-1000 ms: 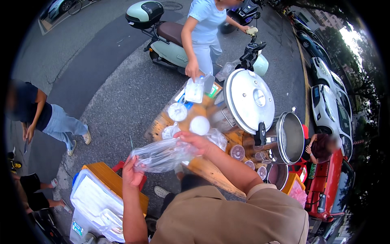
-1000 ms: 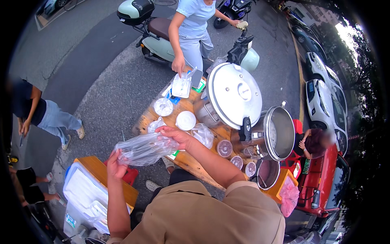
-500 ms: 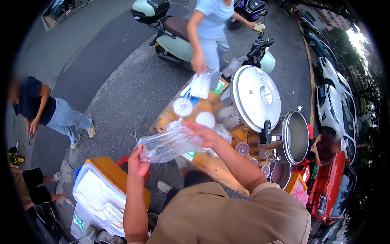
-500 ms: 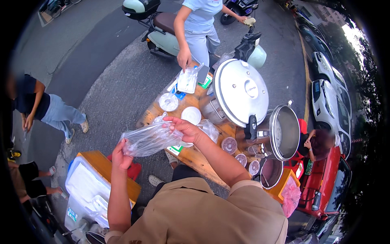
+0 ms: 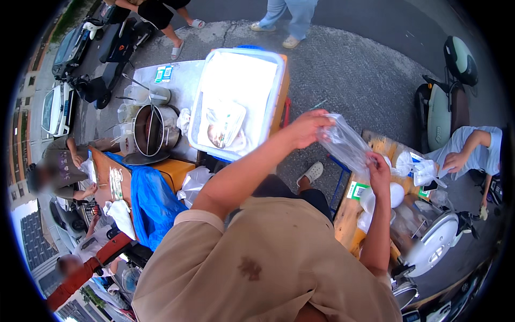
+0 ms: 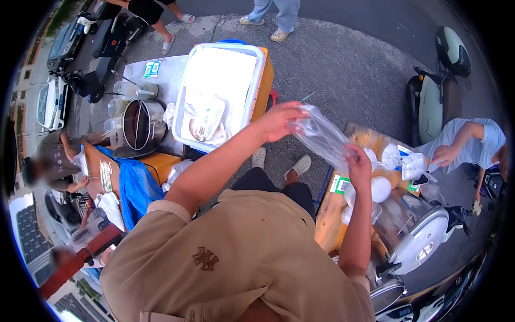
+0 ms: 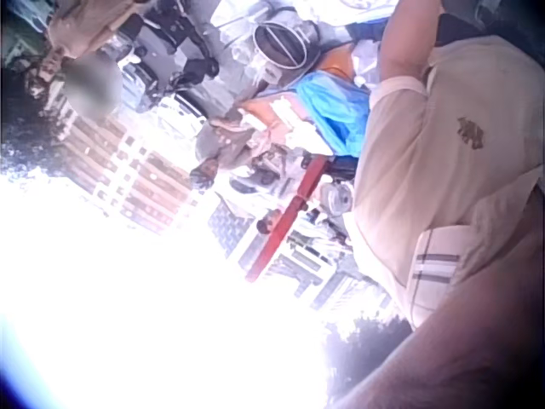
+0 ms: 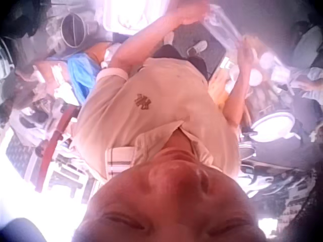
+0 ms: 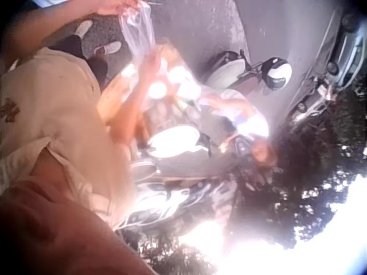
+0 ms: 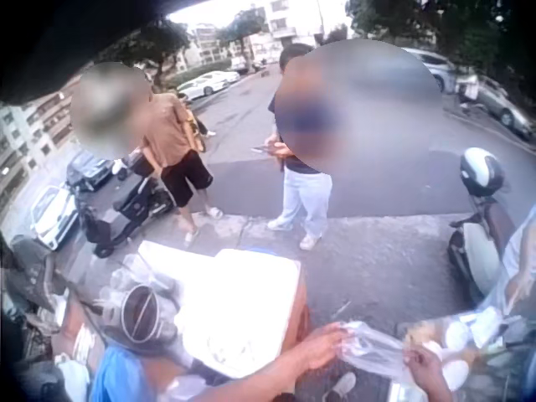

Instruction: The person prepares food at a street stall, scooping noodles from a large container into styrofoam boxes using chopsticks. They add broth and toppings from various containers, seal the boxes, and place them into plastic bags for customers. The process is repeated for multiple orders throughout the clip.

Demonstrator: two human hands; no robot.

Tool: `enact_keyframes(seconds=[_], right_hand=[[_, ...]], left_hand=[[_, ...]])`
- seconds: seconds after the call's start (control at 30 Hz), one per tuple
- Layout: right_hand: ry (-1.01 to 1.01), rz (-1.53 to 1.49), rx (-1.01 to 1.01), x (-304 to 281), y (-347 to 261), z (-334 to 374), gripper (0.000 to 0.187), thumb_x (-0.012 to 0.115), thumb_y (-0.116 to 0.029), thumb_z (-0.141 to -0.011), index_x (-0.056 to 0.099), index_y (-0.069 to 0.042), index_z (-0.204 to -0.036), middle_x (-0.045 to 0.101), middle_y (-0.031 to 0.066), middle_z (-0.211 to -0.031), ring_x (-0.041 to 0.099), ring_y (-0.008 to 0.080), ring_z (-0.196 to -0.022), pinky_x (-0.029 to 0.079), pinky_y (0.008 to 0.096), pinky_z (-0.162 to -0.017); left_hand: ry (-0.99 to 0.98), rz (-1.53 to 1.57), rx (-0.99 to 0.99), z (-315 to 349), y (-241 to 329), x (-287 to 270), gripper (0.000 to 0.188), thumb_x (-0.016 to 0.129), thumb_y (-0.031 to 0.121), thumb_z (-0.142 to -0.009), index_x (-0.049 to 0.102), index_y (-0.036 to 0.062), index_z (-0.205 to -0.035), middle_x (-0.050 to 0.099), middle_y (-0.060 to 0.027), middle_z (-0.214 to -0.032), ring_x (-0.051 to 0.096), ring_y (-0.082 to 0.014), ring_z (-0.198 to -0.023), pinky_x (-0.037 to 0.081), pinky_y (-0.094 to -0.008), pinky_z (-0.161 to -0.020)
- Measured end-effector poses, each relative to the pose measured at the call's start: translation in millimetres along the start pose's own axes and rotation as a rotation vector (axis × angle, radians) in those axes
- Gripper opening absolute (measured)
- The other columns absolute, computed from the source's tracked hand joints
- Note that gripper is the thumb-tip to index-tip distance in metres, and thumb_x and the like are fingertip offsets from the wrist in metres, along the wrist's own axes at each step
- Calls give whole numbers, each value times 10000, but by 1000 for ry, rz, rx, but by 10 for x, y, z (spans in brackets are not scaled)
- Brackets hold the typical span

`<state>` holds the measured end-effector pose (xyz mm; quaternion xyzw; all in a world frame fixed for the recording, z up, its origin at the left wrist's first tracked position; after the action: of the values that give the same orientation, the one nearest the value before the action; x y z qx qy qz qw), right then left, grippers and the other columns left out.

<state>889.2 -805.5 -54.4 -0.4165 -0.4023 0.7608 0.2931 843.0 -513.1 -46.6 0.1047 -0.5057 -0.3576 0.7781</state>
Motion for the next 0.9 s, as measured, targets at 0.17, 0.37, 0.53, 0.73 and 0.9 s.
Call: enact_keyframes(seconds=[0.17, 0.37, 0.53, 0.73, 0.9], right_hand=[[-169, 210, -165, 753, -675, -306, 387, 667, -58, -940, 644, -71, -1327, 662, 17, -1146, 553, 83, -862, 473, 244, -769], [-193, 127, -130, 1284, -701, -282, 518, 644, 30, -928, 560, -86, -1426, 634, 75, -1233, 617, 117, -978, 528, 273, -808], [-154, -124, 104, 1361, -628, -81, 499, 660, -31, -930, 569, -95, -1417, 649, 88, -1242, 617, 136, -975, 541, 315, -814], [367, -204, 20, 346, -471, 126, 455, 659, 2, -920, 591, -47, -1367, 651, 82, -1188, 608, 153, -1048, 519, 299, -885], [1047, -490, 101, -1363, 1042, 566, 435, 625, 45, -914, 552, -38, -1335, 609, 130, -1221, 658, 211, -978, 592, 336, -758]], left_hand=[[226, 15, 154, 553, 319, -703, 209, 648, 119, -978, 596, 30, -1160, 680, -83, -1104, 668, -207, -1003, 569, -385, -834], [187, 89, 196, 908, 440, -1183, 153, 627, 93, -987, 604, 66, -1137, 676, -70, -1066, 666, -196, -980, 564, -376, -851], [146, -23, 189, 1067, 479, -1248, 206, 644, 113, -985, 590, 67, -1178, 672, -84, -1091, 663, -195, -1012, 552, -377, -889], [169, -213, 147, 1332, 516, -1148, 370, 597, 156, -1019, 538, 74, -1375, 608, -96, -1341, 640, -245, -1213, 510, -356, -973], [169, -242, 80, 1429, 268, -1278, 290, 589, 210, -1049, 563, 55, -1293, 655, -108, -1251, 704, -251, -1088, 553, -335, -911]])
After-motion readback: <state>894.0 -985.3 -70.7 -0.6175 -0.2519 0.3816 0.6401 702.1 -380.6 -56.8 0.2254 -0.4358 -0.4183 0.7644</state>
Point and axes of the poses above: each hand's wrist, its own z-axis away from the middle knuckle, its own x-axis out of the palm, y = z × x, the point moved 8 cm from there along -z, towards the middle knuckle
